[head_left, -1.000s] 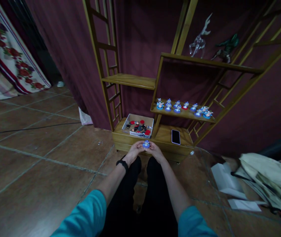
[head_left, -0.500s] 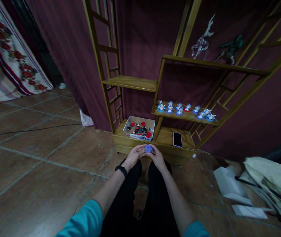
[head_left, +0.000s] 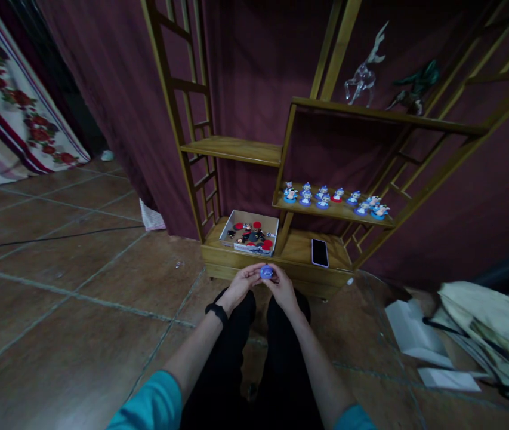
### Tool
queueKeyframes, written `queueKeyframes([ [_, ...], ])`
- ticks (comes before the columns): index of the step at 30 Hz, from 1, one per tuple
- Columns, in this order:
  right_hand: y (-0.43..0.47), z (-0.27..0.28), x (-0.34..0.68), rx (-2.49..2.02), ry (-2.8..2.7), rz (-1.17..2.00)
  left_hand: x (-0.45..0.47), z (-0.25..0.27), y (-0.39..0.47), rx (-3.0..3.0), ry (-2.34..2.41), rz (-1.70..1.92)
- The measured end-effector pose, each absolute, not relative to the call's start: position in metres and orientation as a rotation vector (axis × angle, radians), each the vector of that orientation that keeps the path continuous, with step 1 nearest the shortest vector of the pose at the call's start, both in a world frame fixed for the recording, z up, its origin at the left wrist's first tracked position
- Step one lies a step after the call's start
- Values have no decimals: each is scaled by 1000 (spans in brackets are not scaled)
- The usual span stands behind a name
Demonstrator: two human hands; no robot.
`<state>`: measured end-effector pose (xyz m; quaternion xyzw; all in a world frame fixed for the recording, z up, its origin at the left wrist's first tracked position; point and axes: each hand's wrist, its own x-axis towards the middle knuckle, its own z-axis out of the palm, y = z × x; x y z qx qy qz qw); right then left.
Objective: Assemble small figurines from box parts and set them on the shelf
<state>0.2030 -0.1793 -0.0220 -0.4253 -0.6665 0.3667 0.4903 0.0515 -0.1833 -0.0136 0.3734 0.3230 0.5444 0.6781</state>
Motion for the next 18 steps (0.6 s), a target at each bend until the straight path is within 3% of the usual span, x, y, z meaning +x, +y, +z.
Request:
queueKeyframes([
  [8, -179, -22, 200, -1122, -1659, 803, 47, -9, -183, 864, 671, 1130],
  [18, -178, -22, 203, -1103, -1641, 925, 46, -10, -177, 861, 653, 1057],
])
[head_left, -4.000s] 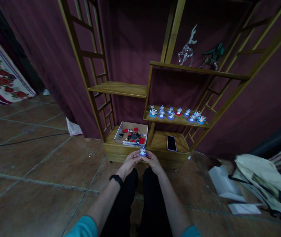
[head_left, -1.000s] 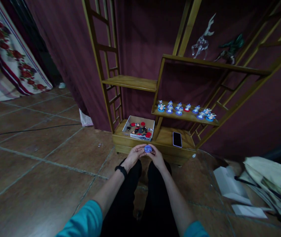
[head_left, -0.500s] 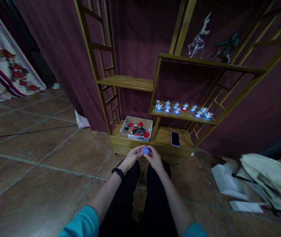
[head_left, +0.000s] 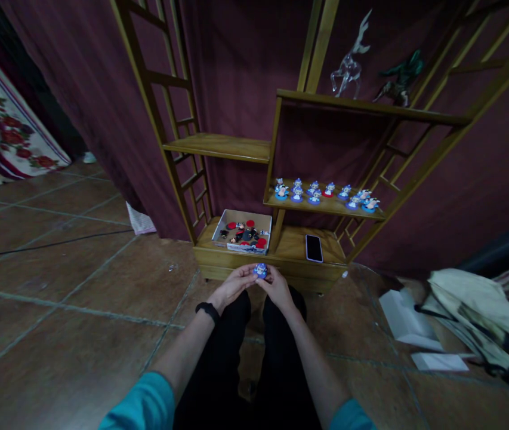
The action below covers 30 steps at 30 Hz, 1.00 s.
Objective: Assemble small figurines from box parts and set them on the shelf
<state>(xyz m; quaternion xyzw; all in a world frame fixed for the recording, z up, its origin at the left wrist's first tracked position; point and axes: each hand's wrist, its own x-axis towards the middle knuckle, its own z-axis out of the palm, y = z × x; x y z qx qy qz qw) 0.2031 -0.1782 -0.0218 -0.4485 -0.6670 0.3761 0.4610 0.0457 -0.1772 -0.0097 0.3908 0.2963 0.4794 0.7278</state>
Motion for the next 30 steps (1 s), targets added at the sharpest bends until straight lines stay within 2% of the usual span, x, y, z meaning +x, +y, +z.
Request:
queueKeyframes([
  [13, -172, -23, 207, -936, -1497, 1195, 51, -14, -175, 782, 738, 1130],
  [30, -166, -27, 206, -905, -1380, 1264, 54, -15, -174, 773, 732, 1118],
])
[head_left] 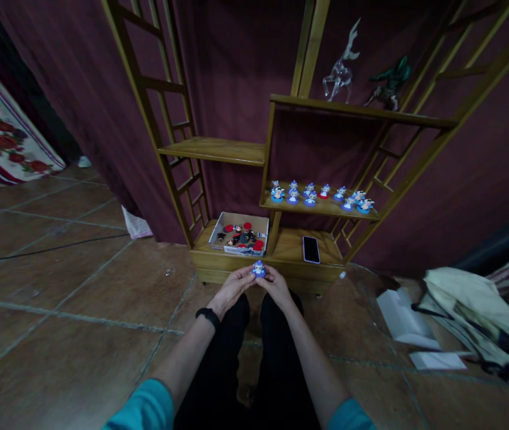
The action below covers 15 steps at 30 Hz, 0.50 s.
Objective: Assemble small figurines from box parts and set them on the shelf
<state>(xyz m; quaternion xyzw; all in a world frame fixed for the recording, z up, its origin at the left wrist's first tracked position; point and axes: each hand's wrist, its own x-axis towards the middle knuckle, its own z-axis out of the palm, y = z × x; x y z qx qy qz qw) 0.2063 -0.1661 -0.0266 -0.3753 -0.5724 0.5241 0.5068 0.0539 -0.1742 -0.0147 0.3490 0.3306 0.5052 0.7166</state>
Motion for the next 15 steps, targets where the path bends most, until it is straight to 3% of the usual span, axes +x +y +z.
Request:
queueKeyframes([
  [15, -168, -18, 210, -878, -1312, 1349, 54, -15, -174, 776, 716, 1124],
])
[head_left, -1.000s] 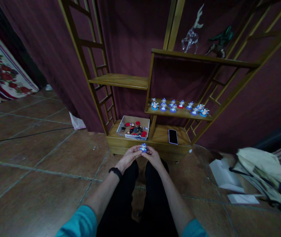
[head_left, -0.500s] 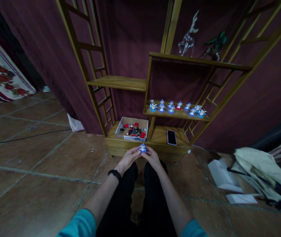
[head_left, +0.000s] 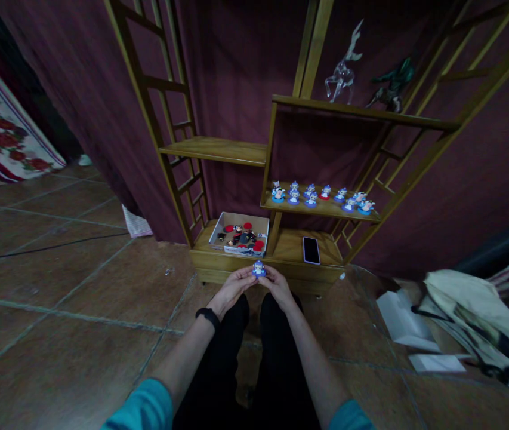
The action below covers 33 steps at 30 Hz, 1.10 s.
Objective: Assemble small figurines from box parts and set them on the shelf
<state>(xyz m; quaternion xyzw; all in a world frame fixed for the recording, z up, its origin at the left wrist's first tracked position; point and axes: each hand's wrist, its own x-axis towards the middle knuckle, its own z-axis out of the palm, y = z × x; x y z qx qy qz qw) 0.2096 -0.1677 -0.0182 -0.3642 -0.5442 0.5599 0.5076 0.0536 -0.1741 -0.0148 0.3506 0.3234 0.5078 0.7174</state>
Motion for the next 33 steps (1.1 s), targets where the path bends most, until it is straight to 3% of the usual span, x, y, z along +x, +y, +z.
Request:
queueKeyframes([
  [33, -165, -28, 209, -870, -1371, 1330, 60, -7, -180, 862, 753, 1238],
])
